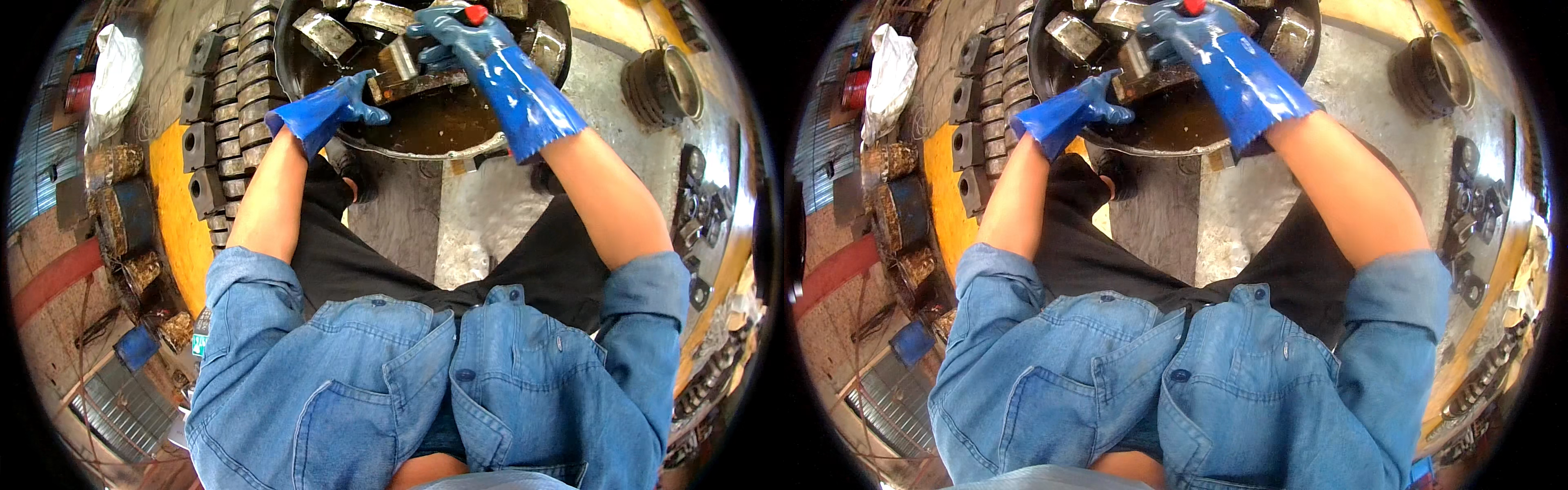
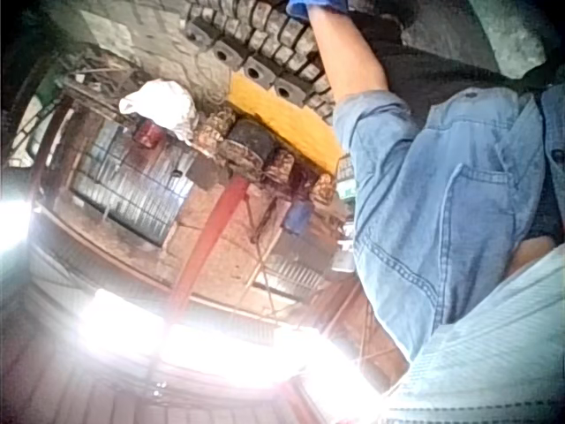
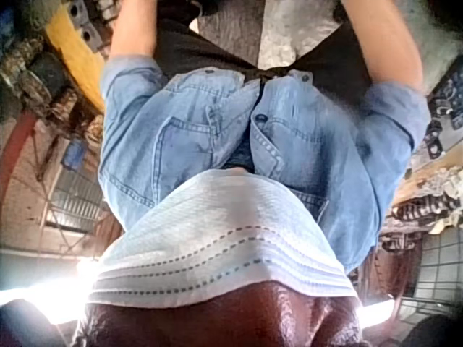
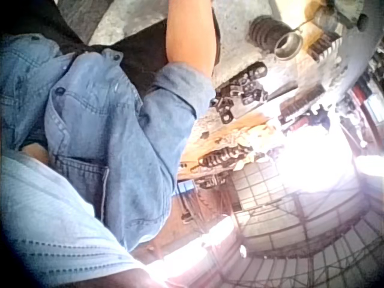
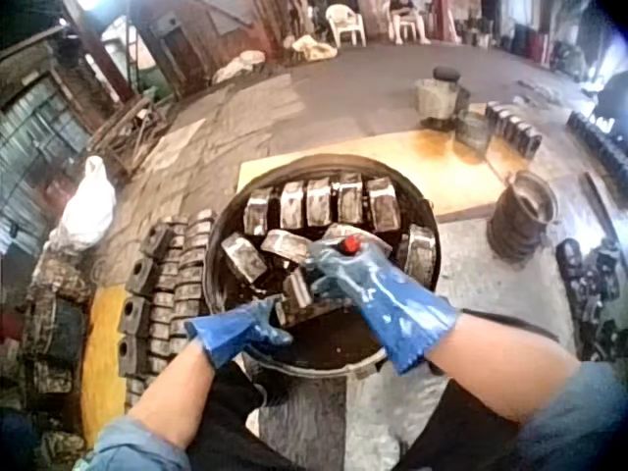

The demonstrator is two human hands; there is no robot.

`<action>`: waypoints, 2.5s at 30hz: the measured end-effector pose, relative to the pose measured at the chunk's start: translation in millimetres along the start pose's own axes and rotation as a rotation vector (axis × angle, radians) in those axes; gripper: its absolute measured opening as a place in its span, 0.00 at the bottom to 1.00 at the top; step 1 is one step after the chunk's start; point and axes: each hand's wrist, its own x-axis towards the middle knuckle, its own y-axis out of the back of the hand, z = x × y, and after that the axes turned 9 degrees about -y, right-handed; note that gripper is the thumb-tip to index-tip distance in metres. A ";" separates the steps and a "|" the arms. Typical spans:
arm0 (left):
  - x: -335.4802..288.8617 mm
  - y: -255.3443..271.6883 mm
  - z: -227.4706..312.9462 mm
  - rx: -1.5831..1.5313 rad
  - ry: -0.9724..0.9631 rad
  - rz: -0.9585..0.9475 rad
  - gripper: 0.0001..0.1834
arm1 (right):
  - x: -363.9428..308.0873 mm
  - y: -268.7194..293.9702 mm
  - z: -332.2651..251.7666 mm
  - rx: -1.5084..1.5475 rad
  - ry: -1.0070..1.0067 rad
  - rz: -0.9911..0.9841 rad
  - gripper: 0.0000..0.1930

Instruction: The person cleans various metal blocks and components by dipping them into a barrel of dark liquid and scrubbing them with a brush.

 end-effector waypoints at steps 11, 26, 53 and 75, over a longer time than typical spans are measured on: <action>6.4 -1.0 2.6 0.001 0.006 0.009 0.63 | 8.4 46.9 36.6 -0.183 -0.076 0.018 0.16; 1.4 -4.0 1.3 -0.584 -0.033 0.233 0.36 | -18.7 87.5 10.2 -0.424 -0.055 0.258 0.13; 4.1 -3.2 23.9 -0.513 0.008 0.312 0.35 | -22.0 67.9 25.6 -0.558 -0.059 0.124 0.12; 26.8 2.4 83.3 -0.386 0.076 0.214 0.35 | -35.5 69.3 0.6 -0.465 -0.154 0.015 0.13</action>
